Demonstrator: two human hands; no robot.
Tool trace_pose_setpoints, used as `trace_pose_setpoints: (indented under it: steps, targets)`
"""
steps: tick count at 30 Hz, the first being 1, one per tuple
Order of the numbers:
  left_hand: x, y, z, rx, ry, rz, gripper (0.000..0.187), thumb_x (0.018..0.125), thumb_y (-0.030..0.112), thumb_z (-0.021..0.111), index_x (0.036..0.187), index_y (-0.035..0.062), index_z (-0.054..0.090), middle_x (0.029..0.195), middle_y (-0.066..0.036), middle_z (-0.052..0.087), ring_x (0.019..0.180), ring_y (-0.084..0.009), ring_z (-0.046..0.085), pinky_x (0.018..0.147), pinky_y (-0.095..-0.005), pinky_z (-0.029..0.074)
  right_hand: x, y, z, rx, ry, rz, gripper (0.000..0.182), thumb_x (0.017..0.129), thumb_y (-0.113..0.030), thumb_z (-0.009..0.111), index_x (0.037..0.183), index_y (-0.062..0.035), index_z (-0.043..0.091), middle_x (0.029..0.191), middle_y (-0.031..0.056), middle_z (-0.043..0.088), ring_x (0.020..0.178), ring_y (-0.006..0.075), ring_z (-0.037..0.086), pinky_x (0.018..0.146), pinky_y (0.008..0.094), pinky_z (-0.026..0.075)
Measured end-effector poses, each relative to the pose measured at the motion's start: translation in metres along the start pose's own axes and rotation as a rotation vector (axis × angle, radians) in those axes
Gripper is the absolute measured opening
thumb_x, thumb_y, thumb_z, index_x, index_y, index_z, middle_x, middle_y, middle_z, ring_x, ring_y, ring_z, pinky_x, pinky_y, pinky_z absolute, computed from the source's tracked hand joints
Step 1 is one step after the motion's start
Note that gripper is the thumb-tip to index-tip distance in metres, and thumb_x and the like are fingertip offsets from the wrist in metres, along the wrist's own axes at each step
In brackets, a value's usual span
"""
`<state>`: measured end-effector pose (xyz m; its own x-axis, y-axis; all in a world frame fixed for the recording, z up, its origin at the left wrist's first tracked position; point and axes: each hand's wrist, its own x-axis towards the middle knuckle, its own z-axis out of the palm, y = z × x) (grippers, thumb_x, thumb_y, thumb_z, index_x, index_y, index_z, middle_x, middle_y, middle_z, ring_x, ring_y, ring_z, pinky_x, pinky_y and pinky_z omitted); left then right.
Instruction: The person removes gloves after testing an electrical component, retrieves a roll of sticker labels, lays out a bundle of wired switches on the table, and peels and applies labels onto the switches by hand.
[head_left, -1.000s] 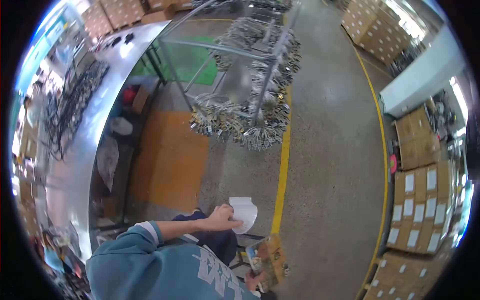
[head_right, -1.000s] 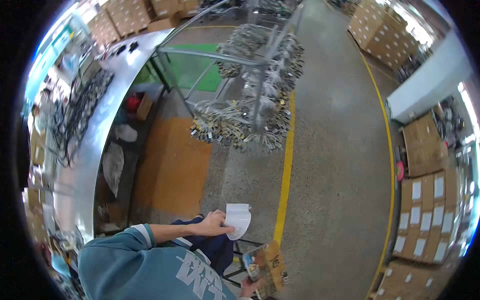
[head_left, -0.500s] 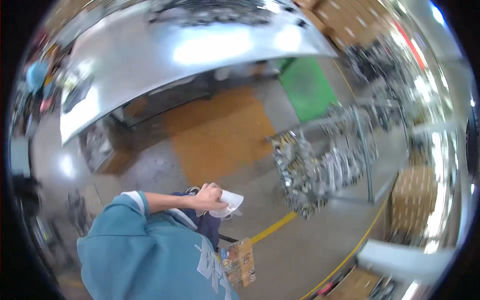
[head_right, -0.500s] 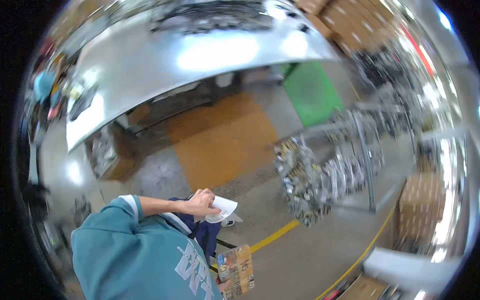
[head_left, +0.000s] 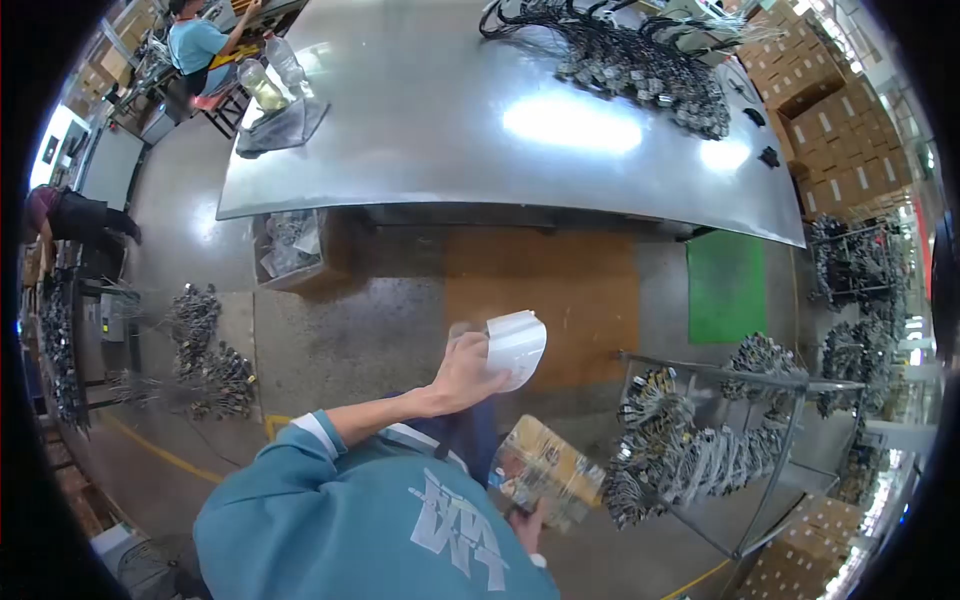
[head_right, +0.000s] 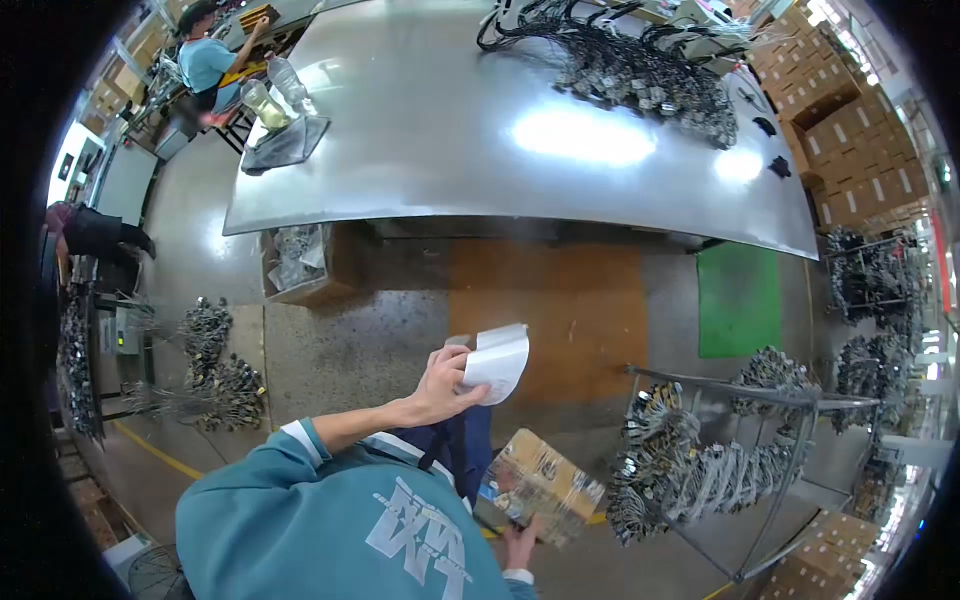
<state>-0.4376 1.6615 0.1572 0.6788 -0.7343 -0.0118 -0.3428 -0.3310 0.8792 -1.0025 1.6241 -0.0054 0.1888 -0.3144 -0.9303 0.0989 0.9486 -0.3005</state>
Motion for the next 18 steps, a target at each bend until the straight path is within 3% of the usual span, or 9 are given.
trace_pose_setpoints:
  steps: [1, 3, 5, 9, 11, 13, 18]
  targets:
    - [0.013, 0.005, -0.006, -0.005, 0.025, -0.037, 0.029, 0.088, 0.028, 0.081, 0.106, 0.0047, 0.082, 0.124, -0.01, 0.073, 0.131, -0.0317, 0.053, 0.114, -0.0487, 0.036, 0.007, -0.02, 0.032, 0.001, -0.013, 0.018, 0.046, 0.099, -0.035, 0.077, 0.136, -0.0102, 0.065, 0.13, 0.0078, 0.072, 0.112, 0.0249, 0.069, 0.097, 0.0379, 0.059]
    - [0.03, 0.0, -0.005, 0.007, 0.056, -0.08, 0.029, 0.089, 0.027, 0.081, 0.108, 0.0054, 0.082, 0.124, -0.01, 0.073, 0.131, -0.0318, 0.053, 0.114, -0.0484, 0.036, 0.031, -0.053, 0.075, -0.52, -0.011, -0.558, 0.048, 0.1, -0.033, 0.077, 0.141, -0.0124, 0.06, 0.113, 0.0047, 0.069, 0.102, 0.0227, 0.065, 0.096, 0.0338, 0.055]
    - [0.057, -0.013, -0.011, 0.023, 0.132, -0.106, 0.03, 0.09, 0.027, 0.081, 0.11, 0.0061, 0.081, 0.125, -0.011, 0.072, 0.131, -0.0322, 0.053, 0.115, -0.0476, 0.035, 0.098, -0.101, 0.108, 0.085, 0.088, -0.056, 0.052, 0.097, -0.026, 0.081, 0.144, -0.013, 0.061, 0.126, 0.0069, 0.07, 0.116, 0.0258, 0.065, 0.105, 0.0405, 0.053]
    - [0.116, 0.003, -0.038, 0.048, 0.144, -0.236, 0.029, 0.091, 0.027, 0.08, 0.111, 0.0059, 0.081, 0.129, -0.013, 0.07, 0.132, -0.033, 0.052, 0.116, -0.0482, 0.035, 0.153, -0.179, 0.203, -0.226, 0.137, -0.03, 0.054, 0.094, -0.025, 0.084, 0.141, -0.0078, 0.062, 0.132, 0.0064, 0.069, 0.116, 0.0246, 0.067, 0.099, 0.0439, 0.057]
    - [0.142, 0.014, -0.05, 0.01, 0.213, -0.263, 0.029, 0.093, 0.026, 0.08, 0.112, 0.0047, 0.081, 0.13, -0.014, 0.069, 0.131, -0.033, 0.053, 0.115, -0.0487, 0.037, 0.19, -0.206, 0.242, -0.243, -0.017, -0.054, 0.057, 0.092, -0.022, 0.086, 0.141, -0.0071, 0.062, 0.131, 0.0055, 0.069, 0.117, 0.0231, 0.067, 0.097, 0.0422, 0.056]
    - [0.16, 0.019, -0.064, 0.041, 0.188, -0.237, 0.029, 0.094, 0.024, 0.079, 0.113, 0.0034, 0.08, 0.13, -0.015, 0.069, 0.131, -0.0319, 0.053, 0.113, -0.0469, 0.04, 0.219, -0.236, 0.28, -0.344, -0.043, -0.068, 0.059, 0.09, -0.018, 0.087, 0.142, -0.0041, 0.061, 0.132, 0.0051, 0.069, 0.119, 0.0227, 0.066, 0.098, 0.0415, 0.055]
    - [0.172, 0.021, -0.074, 0.125, 0.283, -0.322, 0.028, 0.094, 0.02, 0.078, 0.114, 0.0001, 0.079, 0.128, -0.014, 0.068, 0.127, -0.0281, 0.058, 0.107, -0.0397, 0.047, 0.275, -0.298, 0.362, -0.532, -0.042, 0.017, 0.072, 0.082, -0.016, 0.094, 0.145, -0.0066, 0.059, 0.132, 0.0016, 0.068, 0.12, 0.0183, 0.064, 0.096, 0.0322, 0.048]
